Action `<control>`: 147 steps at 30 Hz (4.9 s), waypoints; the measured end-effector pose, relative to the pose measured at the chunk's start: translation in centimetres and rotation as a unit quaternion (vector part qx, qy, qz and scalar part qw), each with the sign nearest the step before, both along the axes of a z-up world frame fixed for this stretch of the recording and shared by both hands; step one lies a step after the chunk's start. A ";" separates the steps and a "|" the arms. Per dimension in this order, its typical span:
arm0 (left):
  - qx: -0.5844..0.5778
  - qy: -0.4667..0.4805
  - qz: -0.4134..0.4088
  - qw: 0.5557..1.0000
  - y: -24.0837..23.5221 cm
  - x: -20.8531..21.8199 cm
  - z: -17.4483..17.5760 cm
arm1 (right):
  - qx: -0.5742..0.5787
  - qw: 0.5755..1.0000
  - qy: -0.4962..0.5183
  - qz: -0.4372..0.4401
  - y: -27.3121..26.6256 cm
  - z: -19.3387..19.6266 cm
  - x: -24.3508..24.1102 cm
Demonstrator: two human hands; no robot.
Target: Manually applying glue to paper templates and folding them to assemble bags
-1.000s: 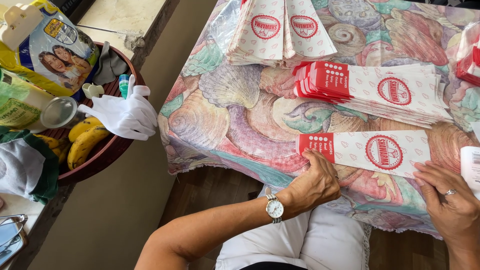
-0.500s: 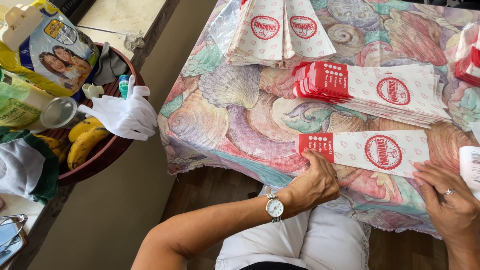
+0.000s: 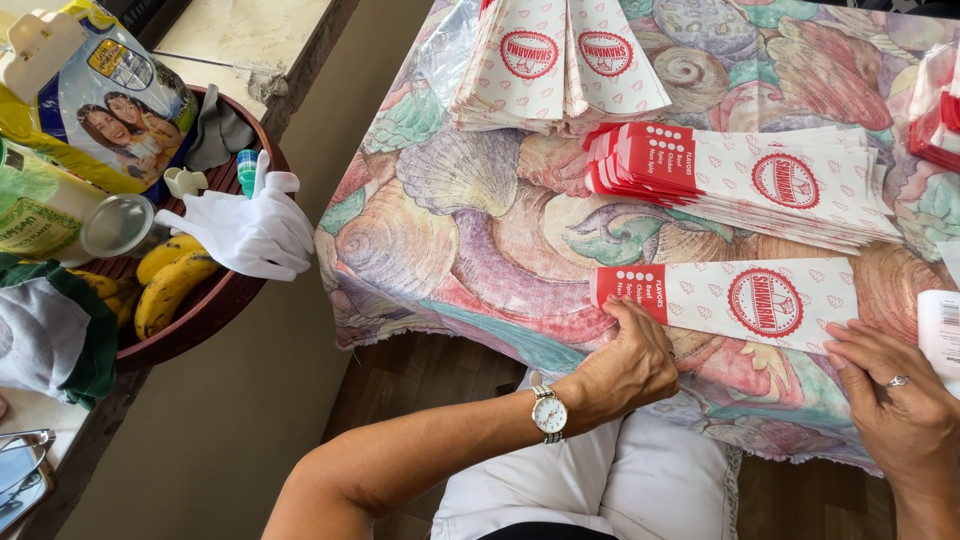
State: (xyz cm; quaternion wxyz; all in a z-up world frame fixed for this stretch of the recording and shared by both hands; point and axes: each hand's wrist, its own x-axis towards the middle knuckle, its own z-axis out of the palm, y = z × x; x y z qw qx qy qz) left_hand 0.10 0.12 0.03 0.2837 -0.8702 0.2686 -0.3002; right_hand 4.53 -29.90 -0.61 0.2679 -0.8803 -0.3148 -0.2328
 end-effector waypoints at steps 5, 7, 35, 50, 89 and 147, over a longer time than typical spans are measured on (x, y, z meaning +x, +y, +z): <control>-0.001 0.000 0.010 1.000 -0.2 0.1 -0.3 | -0.007 1.000 -0.008 -0.007 0.2 0.2 -0.1; 0.004 -0.010 0.018 1.000 -0.2 0.1 -0.3 | -0.008 1.000 -0.014 -0.005 0.1 0.2 0.0; 0.032 0.121 0.119 0.985 -1.6 0.2 0.8 | -0.022 0.998 -0.043 -0.050 -1.3 -2.4 0.8; 0.050 0.045 0.181 0.981 -2.7 -0.4 -1.9 | 0.058 0.991 -0.102 -0.060 10.1 -0.5 -9.1; -0.173 0.069 -0.013 0.982 1.0 0.4 -0.3 | -0.046 0.995 -0.056 0.064 1.2 -0.7 2.4; -0.112 0.019 0.003 0.994 -0.1 0.3 -0.3 | -0.004 0.999 0.000 0.039 1.3 -1.3 2.1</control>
